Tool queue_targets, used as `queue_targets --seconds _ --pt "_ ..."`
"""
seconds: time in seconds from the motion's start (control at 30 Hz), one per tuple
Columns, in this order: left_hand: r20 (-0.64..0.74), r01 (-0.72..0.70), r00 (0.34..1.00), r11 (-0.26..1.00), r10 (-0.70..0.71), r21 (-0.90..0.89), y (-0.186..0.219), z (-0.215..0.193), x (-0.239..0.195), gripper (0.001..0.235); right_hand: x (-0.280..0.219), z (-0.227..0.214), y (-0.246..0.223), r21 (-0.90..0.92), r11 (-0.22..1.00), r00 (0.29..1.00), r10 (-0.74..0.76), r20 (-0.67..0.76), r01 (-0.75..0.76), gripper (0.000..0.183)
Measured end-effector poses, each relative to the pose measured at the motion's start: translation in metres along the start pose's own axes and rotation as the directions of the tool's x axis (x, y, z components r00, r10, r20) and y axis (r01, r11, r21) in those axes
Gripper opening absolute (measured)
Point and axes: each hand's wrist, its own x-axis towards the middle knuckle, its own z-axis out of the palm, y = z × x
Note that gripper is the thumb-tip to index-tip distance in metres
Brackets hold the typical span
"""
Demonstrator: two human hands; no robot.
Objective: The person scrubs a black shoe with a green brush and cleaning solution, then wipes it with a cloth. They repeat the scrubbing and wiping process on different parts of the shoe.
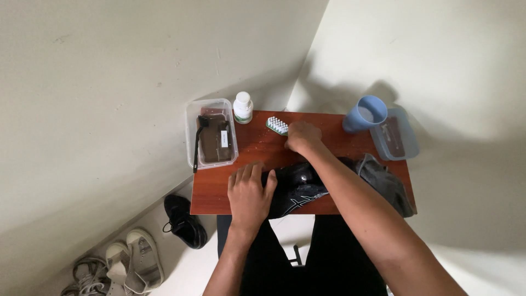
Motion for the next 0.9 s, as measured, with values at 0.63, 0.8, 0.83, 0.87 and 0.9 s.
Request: queue_targets --seconds 0.63,0.8,0.83,0.87,0.9 --pt "0.031 -0.087 0.996 0.996 0.088 -0.029 0.032 0.006 0.014 0.044 -0.009 -0.018 0.060 0.139 0.984 0.989 -0.125 0.078 0.113 0.024" --pt "0.083 -0.098 0.991 0.995 0.101 -0.029 0.041 0.007 0.019 0.042 -0.013 -0.027 0.078 0.330 0.912 0.964 -0.265 0.023 0.243 0.034" --pt "0.084 -0.104 0.991 0.994 0.106 -0.027 0.042 0.010 0.020 0.042 -0.021 -0.027 0.082 0.335 0.911 0.964 -0.264 0.020 0.242 0.034" --pt "0.057 -0.127 0.990 0.991 0.129 -0.037 0.043 0.014 0.022 0.038 -0.028 -0.029 0.085 0.365 0.893 0.961 -0.275 -0.017 0.262 0.034" --pt "0.029 -0.150 0.988 0.988 0.151 -0.047 0.044 0.018 0.024 0.035 -0.035 -0.031 0.088 0.394 0.874 0.957 -0.285 -0.055 0.283 0.036"
